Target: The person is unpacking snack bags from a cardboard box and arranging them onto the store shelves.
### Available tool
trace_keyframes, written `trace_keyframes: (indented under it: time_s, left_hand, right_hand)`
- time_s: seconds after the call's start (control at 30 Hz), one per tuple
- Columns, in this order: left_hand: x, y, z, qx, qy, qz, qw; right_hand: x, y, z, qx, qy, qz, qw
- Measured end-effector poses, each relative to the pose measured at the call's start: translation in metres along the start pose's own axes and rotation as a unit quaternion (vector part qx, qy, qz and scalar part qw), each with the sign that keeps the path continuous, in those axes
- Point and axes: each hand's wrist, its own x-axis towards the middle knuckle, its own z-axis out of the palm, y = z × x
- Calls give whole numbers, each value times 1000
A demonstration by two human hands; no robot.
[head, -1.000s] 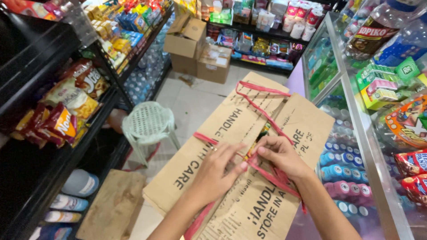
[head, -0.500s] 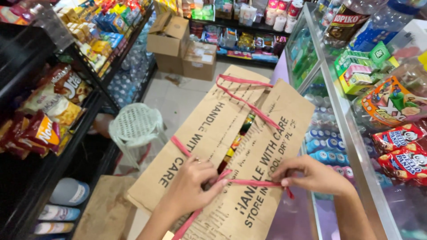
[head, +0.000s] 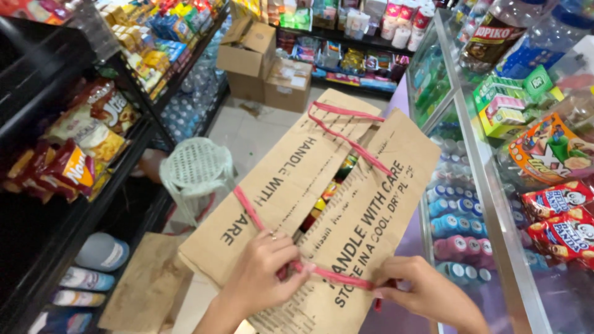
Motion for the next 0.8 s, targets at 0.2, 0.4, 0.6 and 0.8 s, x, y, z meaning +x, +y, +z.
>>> trace_keyframes:
  time_s: [0.2, 0.4, 0.6, 0.8]
  left_hand:
    - [-9, 4, -3, 42, 22, 21, 999]
    - [-11, -1, -37, 23, -23, 15, 999]
    - [-20, -42, -57, -20, -27, -42, 999]
    - [-52, -98, -69, -17, 42, -12, 999]
  right_hand:
    - [29, -41, 52, -128, 100, -148, 976]
    - [33, -33, 82, -242, 98, -210, 942]
    - [13, -49, 88, -201, 91, -90, 971]
    - [-7, -42, 120, -189, 166, -78, 965]
